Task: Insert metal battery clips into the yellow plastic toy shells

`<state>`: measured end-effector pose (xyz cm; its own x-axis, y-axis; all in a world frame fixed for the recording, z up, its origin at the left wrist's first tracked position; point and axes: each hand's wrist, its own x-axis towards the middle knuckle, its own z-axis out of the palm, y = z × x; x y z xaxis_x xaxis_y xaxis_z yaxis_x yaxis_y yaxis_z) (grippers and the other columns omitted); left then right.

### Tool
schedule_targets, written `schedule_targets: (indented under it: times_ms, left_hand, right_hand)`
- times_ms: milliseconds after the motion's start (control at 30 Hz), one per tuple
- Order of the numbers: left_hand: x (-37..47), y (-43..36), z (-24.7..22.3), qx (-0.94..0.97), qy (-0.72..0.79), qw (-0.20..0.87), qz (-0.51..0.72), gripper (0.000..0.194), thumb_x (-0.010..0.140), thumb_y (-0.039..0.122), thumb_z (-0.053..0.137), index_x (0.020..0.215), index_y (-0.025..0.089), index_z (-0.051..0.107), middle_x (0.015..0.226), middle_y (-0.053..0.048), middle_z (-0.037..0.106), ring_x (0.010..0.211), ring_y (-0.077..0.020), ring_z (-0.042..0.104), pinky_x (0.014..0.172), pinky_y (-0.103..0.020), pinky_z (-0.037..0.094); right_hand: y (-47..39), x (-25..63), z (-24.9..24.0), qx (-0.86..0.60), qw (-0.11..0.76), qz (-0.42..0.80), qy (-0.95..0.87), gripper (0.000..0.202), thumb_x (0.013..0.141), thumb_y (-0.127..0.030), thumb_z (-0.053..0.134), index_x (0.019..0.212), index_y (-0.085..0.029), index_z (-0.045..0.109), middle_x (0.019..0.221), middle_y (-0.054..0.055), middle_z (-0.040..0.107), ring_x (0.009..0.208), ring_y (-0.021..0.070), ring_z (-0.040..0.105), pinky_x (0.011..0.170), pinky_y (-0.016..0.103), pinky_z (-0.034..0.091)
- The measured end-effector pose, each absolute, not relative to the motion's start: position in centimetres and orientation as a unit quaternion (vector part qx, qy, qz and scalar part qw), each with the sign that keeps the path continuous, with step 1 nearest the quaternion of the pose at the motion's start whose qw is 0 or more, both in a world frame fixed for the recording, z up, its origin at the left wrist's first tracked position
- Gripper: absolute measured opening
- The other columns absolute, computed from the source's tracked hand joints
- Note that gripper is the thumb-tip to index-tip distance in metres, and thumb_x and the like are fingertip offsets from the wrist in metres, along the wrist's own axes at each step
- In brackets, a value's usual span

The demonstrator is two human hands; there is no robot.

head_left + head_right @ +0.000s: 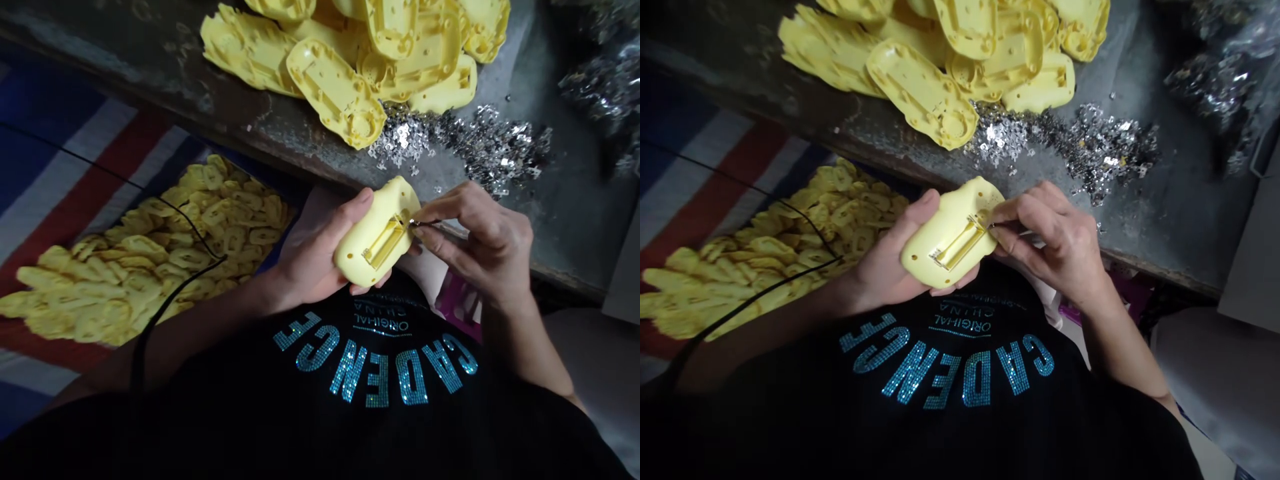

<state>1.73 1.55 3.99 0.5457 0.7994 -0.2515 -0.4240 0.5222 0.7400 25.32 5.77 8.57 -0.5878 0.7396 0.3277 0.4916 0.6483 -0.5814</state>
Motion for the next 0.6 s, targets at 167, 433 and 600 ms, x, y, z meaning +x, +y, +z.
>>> schedule_targets:
  times_ms: [167, 433, 600]
  left_hand:
    - [2.3, 0.8, 4.6, 0.266, 0.267, 0.846, 0.378, 0.058, 0.112, 0.077, 0.053, 0.114, 0.023, 0.074, 0.08, -0.002, 0.072, 0.051, -0.0133, 0.065, 0.036, -0.02, 0.042]
    - [2.2, 0.1, 5.0, 0.268, 0.282, 0.851, 0.352, 0.069, 0.113, 0.082, 0.048, 0.136, 0.024, 0.077, 0.087, -0.004, 0.078, 0.053, -0.0152, 0.068, 0.039, -0.023, 0.043]
    - [2.4, 0.0, 5.0, 0.262, 0.287, 0.855, 0.344, 0.077, 0.111, 0.087, 0.045, 0.147, 0.026, 0.074, 0.087, -0.004, 0.08, 0.054, -0.0179, 0.07, 0.04, -0.025, 0.041]
  right_hand:
    - [5.5, 25.4, 9.0, -0.296, 0.292, 0.179, -0.892, 0.01, 0.11, -0.03, 0.076, 0.119, -0.029, 0.082, 0.097, 0.002, 0.082, 0.085, 0.022, 0.073, 0.078, 0.041, 0.06]
    - [4.4, 25.7, 10.2, -0.278, 0.236, 0.112, -0.924, 0.012, 0.113, -0.027, 0.072, 0.123, -0.03, 0.078, 0.105, 0.003, 0.081, 0.093, 0.0233, 0.072, 0.084, 0.042, 0.062]
    - [4.1, 25.8, 10.3, -0.259, 0.218, 0.062, -0.939, 0.014, 0.114, -0.021, 0.068, 0.126, -0.026, 0.074, 0.107, 0.004, 0.08, 0.094, 0.022, 0.071, 0.084, 0.039, 0.062]
